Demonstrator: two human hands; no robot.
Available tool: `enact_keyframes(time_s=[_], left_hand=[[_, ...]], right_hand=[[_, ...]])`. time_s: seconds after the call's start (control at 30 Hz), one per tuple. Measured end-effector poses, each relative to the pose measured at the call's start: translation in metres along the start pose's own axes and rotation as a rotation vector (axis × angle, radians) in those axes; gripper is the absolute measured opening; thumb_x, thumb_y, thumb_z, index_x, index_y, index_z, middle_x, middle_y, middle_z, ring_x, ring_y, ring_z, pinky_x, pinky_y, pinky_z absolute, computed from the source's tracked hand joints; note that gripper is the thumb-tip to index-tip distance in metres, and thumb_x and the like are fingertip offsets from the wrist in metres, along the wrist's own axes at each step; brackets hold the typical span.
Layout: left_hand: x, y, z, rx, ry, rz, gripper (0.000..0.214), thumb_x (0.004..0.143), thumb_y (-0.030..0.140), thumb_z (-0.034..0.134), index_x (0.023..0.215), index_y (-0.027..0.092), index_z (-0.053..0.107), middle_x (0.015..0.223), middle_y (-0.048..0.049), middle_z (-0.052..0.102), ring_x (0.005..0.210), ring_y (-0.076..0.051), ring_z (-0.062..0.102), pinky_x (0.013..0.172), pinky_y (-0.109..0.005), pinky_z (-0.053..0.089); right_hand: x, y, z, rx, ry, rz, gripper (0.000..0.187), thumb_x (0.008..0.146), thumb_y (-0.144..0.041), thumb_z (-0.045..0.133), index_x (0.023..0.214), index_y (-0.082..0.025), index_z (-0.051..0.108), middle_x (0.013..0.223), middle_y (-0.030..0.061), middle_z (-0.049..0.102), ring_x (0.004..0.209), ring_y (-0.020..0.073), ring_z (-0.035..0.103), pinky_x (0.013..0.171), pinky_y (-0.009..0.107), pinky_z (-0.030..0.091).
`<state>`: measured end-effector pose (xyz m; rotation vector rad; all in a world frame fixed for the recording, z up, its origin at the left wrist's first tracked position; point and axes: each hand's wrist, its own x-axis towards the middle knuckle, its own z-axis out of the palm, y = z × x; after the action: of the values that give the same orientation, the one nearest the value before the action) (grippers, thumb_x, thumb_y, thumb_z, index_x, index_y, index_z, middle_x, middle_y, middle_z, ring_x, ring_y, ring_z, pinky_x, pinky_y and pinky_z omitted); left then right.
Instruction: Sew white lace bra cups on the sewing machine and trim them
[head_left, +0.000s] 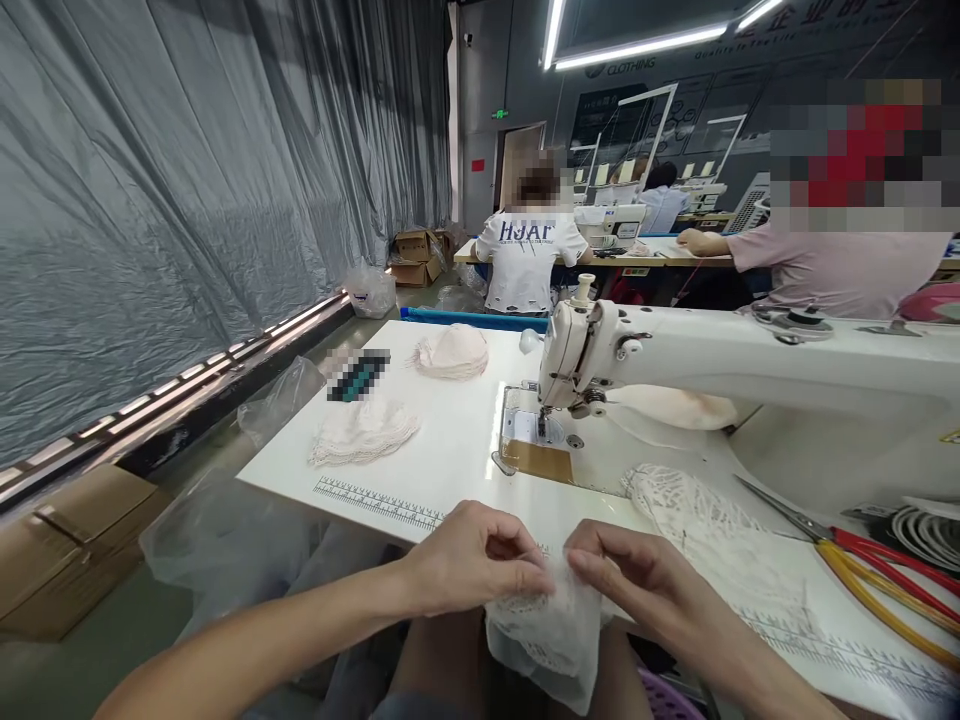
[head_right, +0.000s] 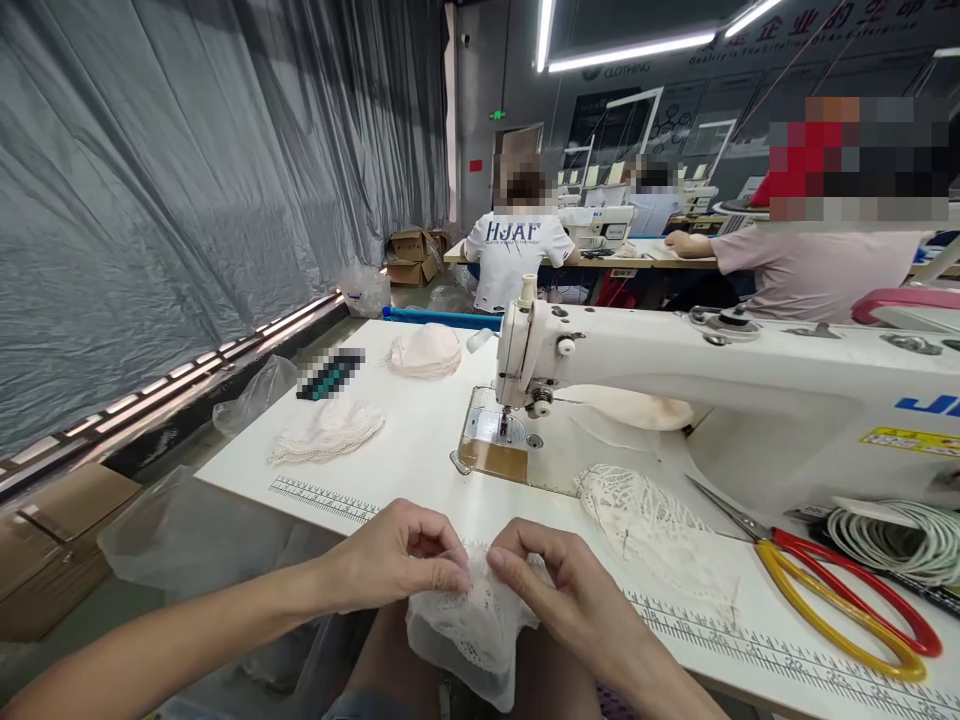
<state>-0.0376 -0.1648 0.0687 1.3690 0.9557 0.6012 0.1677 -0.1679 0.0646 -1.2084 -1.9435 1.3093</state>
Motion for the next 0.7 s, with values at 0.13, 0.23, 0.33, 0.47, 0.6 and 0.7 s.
enact_keyframes(time_s=[0.13, 0.23, 0.33, 0.47, 0.6, 0.7], left_hand=[[-0.001, 0.000, 0.004, 0.038, 0.055, 0.023, 0.019, 0.068, 0.028, 0.070, 0.066, 0.011, 0.063, 0.071, -0.0044, 0.064, 0.064, -0.013, 0.055, 0.060, -0.023, 0.042], [-0.002, -0.001, 0.005, 0.081, 0.070, 0.061, 0.018, 0.066, 0.023, 0.069, 0.061, 0.012, 0.056, 0.076, -0.0040, 0.064, 0.066, -0.011, 0.054, 0.060, -0.022, 0.041], [-0.004, 0.001, 0.005, 0.159, 0.105, 0.077, 0.012, 0.065, 0.018, 0.068, 0.068, 0.013, 0.058, 0.075, -0.0011, 0.061, 0.066, -0.010, 0.052, 0.058, -0.020, 0.040], [-0.002, 0.007, 0.001, 0.227, 0.044, 0.070, 0.033, 0.063, 0.012, 0.067, 0.096, 0.016, 0.062, 0.069, 0.0047, 0.052, 0.062, -0.008, 0.047, 0.057, -0.019, 0.037], [0.015, 0.008, -0.008, 0.390, 0.012, 0.040, 0.021, 0.062, 0.017, 0.073, 0.083, 0.017, 0.070, 0.068, 0.0044, 0.046, 0.060, -0.008, 0.041, 0.054, -0.020, 0.032], [0.038, 0.005, -0.016, 0.388, 0.013, 0.019, 0.018, 0.059, 0.024, 0.077, 0.072, 0.016, 0.068, 0.075, 0.0026, 0.048, 0.064, -0.009, 0.043, 0.056, -0.020, 0.033]], right_hand=[[-0.005, 0.003, 0.002, -0.040, 0.044, -0.027, 0.039, 0.086, -0.050, 0.050, 0.062, -0.020, 0.050, 0.064, -0.0002, 0.053, 0.062, 0.0149, 0.047, 0.058, 0.025, 0.038], [-0.006, 0.006, 0.005, -0.054, 0.077, -0.047, 0.037, 0.086, -0.046, 0.051, 0.060, -0.021, 0.045, 0.065, -0.0002, 0.055, 0.063, 0.0151, 0.049, 0.059, 0.025, 0.039], [-0.005, 0.007, 0.007, -0.040, 0.091, -0.064, 0.033, 0.085, -0.041, 0.053, 0.061, -0.021, 0.043, 0.067, -0.0001, 0.056, 0.064, 0.0150, 0.050, 0.060, 0.025, 0.040], [0.000, 0.009, 0.007, -0.007, 0.086, -0.096, 0.024, 0.084, -0.036, 0.056, 0.067, -0.021, 0.047, 0.071, 0.0000, 0.055, 0.068, 0.0155, 0.052, 0.062, 0.025, 0.043], [0.012, 0.013, 0.002, -0.005, 0.083, -0.104, 0.015, 0.084, -0.035, 0.058, 0.085, -0.020, 0.057, 0.074, -0.0001, 0.055, 0.069, 0.0147, 0.052, 0.061, 0.025, 0.045], [0.029, 0.021, -0.004, -0.033, 0.094, -0.087, 0.020, 0.084, -0.038, 0.058, 0.088, -0.019, 0.061, 0.071, -0.0003, 0.055, 0.067, 0.0144, 0.053, 0.059, 0.024, 0.045]])
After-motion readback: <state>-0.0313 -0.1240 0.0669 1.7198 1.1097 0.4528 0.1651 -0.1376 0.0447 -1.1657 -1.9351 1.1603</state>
